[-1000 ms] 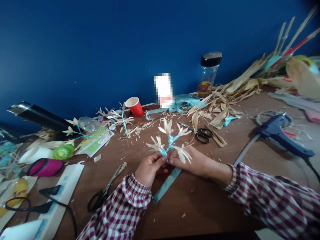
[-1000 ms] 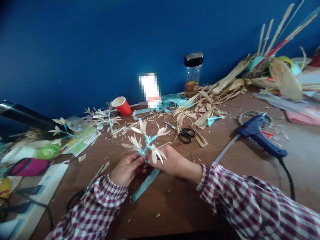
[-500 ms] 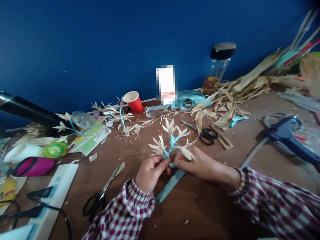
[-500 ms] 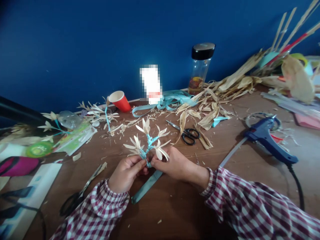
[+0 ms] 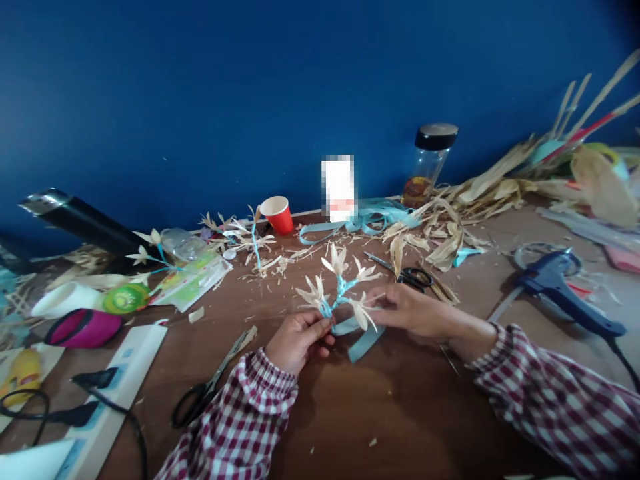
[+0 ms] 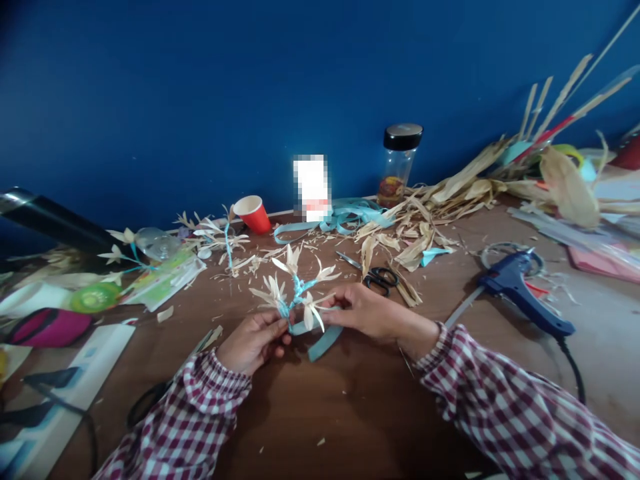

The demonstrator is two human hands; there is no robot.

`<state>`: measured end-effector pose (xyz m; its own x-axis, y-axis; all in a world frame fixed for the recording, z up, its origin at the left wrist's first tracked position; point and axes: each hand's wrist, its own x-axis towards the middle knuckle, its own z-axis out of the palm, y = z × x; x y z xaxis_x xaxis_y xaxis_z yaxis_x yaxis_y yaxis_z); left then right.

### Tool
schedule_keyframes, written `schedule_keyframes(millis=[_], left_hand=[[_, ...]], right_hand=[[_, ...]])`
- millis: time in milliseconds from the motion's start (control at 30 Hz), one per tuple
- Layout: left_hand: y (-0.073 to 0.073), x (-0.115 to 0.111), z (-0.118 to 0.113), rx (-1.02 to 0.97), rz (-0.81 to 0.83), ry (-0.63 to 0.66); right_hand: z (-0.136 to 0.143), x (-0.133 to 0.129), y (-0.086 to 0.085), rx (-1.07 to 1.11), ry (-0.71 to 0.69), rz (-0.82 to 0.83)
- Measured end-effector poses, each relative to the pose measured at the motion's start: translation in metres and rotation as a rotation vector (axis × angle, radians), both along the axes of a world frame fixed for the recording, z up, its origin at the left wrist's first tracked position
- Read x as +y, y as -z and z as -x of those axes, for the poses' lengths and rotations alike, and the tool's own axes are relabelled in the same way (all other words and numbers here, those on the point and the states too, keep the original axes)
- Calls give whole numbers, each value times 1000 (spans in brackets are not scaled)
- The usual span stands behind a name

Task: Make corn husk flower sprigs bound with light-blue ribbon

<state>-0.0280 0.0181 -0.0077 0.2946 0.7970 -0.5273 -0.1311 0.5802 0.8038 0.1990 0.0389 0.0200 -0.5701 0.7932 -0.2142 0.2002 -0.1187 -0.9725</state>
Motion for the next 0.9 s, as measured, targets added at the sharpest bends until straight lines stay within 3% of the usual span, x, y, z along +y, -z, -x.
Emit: schedule_keyframes(millis=[233,400,500,667,800,900], left_hand=[[-2,0,-5,90,-42,-34],[10,-4,-9,153,-178,-44],[12,-5,-11,156,-182,-60],[7,-4,-15,157,-160,-74],[7,-4,-15,133,-160,-128],[8,-6,-15,109,-156,-174]], right_hand=[[-44,2,8,-277,87,-116],[-62,-10,8,-543,140,-340],[-66,-14,-1,-659,268,-515],[-42,-19,-26,-669,508,-772],[-3,-25,-35,-600,328,-1107],[21,-23,-31,-620,193,-1204]])
